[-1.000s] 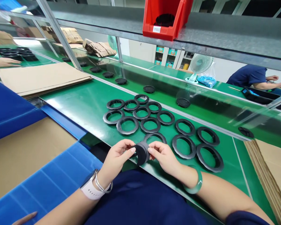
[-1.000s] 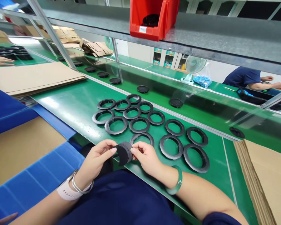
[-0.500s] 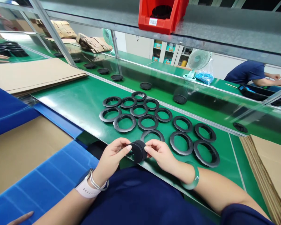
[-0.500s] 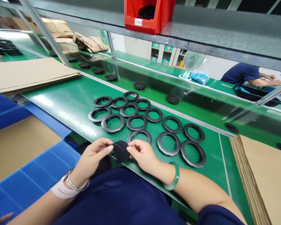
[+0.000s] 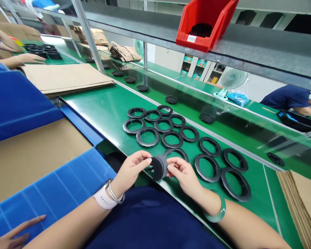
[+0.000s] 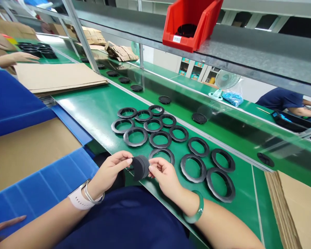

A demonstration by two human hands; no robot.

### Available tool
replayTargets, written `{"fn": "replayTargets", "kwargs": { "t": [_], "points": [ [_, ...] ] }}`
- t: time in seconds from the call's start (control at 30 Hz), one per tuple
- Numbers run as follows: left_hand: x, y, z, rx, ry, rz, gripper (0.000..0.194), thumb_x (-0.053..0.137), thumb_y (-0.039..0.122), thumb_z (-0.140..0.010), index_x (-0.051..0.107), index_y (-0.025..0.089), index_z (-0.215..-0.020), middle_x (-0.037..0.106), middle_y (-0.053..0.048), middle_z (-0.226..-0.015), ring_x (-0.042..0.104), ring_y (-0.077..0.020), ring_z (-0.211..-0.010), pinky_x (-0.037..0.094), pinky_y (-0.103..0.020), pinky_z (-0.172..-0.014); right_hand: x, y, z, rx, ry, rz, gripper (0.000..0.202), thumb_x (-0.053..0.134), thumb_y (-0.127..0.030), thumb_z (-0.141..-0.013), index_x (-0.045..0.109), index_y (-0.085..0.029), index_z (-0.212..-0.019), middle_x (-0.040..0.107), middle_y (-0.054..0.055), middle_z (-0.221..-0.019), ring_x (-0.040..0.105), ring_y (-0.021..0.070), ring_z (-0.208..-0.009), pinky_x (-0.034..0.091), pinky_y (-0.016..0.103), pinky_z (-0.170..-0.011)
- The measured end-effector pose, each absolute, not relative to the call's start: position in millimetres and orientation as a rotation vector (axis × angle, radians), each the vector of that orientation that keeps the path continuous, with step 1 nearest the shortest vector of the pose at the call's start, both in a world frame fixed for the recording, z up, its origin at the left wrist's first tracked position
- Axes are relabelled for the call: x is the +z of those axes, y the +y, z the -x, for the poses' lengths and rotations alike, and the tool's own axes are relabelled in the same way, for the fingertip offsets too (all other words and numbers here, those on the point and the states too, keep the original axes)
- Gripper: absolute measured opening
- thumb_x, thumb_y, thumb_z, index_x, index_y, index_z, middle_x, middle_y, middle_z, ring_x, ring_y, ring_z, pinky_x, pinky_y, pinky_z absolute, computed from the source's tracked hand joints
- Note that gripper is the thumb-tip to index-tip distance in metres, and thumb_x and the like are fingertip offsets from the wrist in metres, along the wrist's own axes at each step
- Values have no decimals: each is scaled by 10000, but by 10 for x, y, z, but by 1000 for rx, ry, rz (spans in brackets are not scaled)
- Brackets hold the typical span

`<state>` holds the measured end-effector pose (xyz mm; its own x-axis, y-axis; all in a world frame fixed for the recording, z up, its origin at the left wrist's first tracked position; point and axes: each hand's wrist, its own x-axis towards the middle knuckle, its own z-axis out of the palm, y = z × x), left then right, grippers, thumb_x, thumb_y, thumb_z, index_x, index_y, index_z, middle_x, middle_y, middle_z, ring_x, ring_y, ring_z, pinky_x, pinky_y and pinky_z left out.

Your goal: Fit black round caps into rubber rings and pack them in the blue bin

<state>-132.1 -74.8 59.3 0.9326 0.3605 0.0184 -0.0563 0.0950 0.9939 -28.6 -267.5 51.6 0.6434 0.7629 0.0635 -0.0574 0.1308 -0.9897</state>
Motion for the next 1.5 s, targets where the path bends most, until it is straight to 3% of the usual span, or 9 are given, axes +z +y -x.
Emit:
{"fn": "replayTargets", "kwargs": {
  "t": [0.1, 0.27, 0.67, 1.5],
  "points": [
    [565, -752, 1326, 402, 309, -1439, 207, 717, 372, -854, 663, 182, -917, 626, -3, -821, 568, -127, -752, 468, -209, -719, 512, -2689, 305, 495, -674, 1372, 304, 700, -429, -916, 644, -186, -1089, 569, 25, -810, 544, 176, -730, 446, 261, -649],
    [540, -781, 1326, 445, 339, -1463, 218, 727, 387, -851, 674, 183, -904, 642, -4, -814, 580, -127, -745, 471, -202, -710, 525, -2716, 338, 392, -785, 1505, 183, 671, -361, -933, 705, -182, -944, 580, 32, -803, 494, 164, -692, 403, 261, -632],
    [525, -837, 1311, 420, 329, -1477, 241, 745, 400, -839, 674, 191, -934, 663, -6, -848, 606, -132, -771, 488, -199, -720, 556, -2691, 355, 430, -829, 1550, 230, 660, -368, -895, 678, -162, -795, 545, 12, -688, 468, 156, -625, 377, 250, -581],
    [511, -856, 1334, 385, 276, -1458, 177, 668, 329, -863, 657, 153, -879, 661, -18, -772, 589, -133, -725, 458, -216, -696, 522, -2717, 313, 562, -759, 1523, 296, 668, -415, -897, 672, -132, -810, 511, 3, -641, 437, 136, -575, 321, 232, -536]
  ]
}}
